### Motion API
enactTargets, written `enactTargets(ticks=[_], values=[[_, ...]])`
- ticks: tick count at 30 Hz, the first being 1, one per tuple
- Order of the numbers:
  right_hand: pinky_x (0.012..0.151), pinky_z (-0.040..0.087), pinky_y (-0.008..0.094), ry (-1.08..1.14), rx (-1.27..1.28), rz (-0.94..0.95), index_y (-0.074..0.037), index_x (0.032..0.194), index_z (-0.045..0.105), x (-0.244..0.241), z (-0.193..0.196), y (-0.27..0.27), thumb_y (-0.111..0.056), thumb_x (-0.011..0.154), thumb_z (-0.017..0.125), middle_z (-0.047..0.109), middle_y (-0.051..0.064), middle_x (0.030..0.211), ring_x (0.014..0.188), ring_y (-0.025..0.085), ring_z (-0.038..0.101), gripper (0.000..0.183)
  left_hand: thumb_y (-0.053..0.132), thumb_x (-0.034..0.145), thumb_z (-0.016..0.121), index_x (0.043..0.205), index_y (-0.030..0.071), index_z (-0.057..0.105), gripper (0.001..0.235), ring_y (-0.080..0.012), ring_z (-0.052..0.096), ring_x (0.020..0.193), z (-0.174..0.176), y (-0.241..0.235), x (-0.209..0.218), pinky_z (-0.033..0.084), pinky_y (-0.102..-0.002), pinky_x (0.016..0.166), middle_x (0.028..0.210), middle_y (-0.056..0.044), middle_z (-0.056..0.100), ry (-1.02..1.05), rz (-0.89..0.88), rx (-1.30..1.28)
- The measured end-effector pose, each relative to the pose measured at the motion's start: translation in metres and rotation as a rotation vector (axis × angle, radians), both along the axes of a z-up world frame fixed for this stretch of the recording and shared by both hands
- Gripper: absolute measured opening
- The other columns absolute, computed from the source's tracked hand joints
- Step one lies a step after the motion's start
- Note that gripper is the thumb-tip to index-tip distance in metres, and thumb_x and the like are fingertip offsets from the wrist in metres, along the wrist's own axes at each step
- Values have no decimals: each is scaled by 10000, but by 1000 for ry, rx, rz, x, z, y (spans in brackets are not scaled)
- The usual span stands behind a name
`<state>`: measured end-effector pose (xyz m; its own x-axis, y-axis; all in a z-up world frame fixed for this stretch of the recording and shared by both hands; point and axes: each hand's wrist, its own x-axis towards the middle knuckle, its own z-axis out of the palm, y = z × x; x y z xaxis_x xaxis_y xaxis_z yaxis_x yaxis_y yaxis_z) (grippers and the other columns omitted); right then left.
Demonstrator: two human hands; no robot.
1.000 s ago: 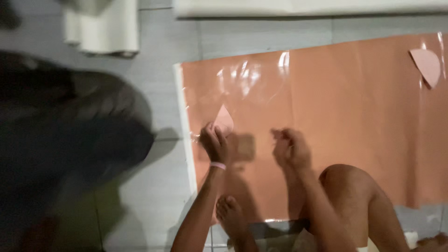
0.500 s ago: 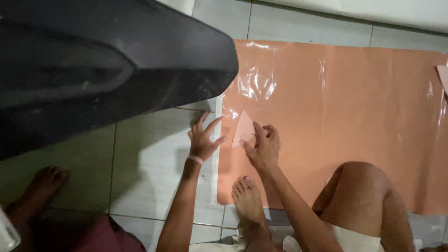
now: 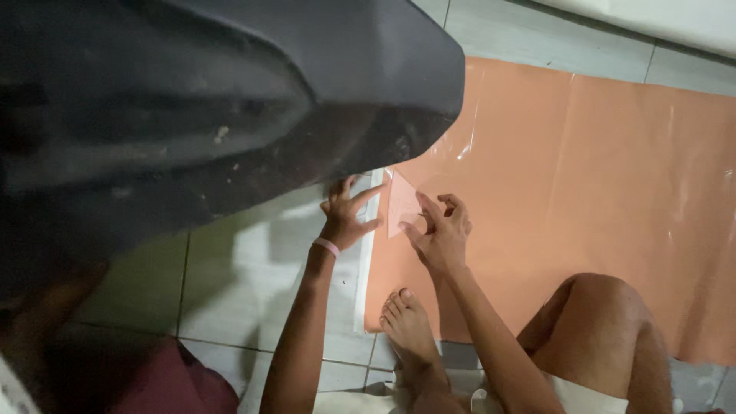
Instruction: The person sits on the floor and uses a small pointed tool to trace the outlines of paper templates onto a large sheet of peach-colored material covered with clear plastic. They repeatedly pick up the templates, position them on the sheet, and trace the edges to transfer the shapes.
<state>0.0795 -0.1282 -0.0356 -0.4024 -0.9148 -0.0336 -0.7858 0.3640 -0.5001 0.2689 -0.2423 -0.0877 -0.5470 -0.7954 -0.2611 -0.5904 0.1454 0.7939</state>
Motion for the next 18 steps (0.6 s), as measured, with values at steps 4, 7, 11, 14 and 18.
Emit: enactTargets(ticks=[4,7,11,14,18], values=[[1049,337,536,11,44,-28,-248,1331,685,2,1,-3,-500,742,872,479,162,1381,1179,337,461,667,342,729,873,1406,432,596,736,-391,375,1375,-3,2,-3,265,-597,1067,1475,-205,424,-15,-49,-32],[1025,338,525,17,35,-61,-258,1298,700,8,1,-5,-511,693,874,475,148,1362,1166,328,468,679,359,766,846,1414,474,577,712,-367,422,1309,-4,2,-2,282,-544,1056,1329,-180,513,-114,-95,28],[1018,339,513,42,39,-18,-254,1314,701,6,-3,-3,-538,715,880,482,125,1342,1161,313,466,687,320,763,841,1399,475,607,695,-356,456,1240,-6,4,-1,288,-532,1039,1287,-155,561,-106,-108,-64],[995,337,504,78,17,17,-250,1311,707,3,-9,0,-549,701,886,494,115,1315,1160,307,474,703,316,739,850,1378,463,617,696,-353,466,1227,-11,6,0,281,-545,1037,1303,-164,563,-45,-86,-150],[1003,342,489,79,-34,16,-251,1306,712,5,-13,5,-560,697,887,513,92,1298,1154,286,486,705,331,766,853,1386,479,610,682,-351,469,1256,-12,6,0,284,-540,1080,1298,-161,559,-91,-107,-45]])
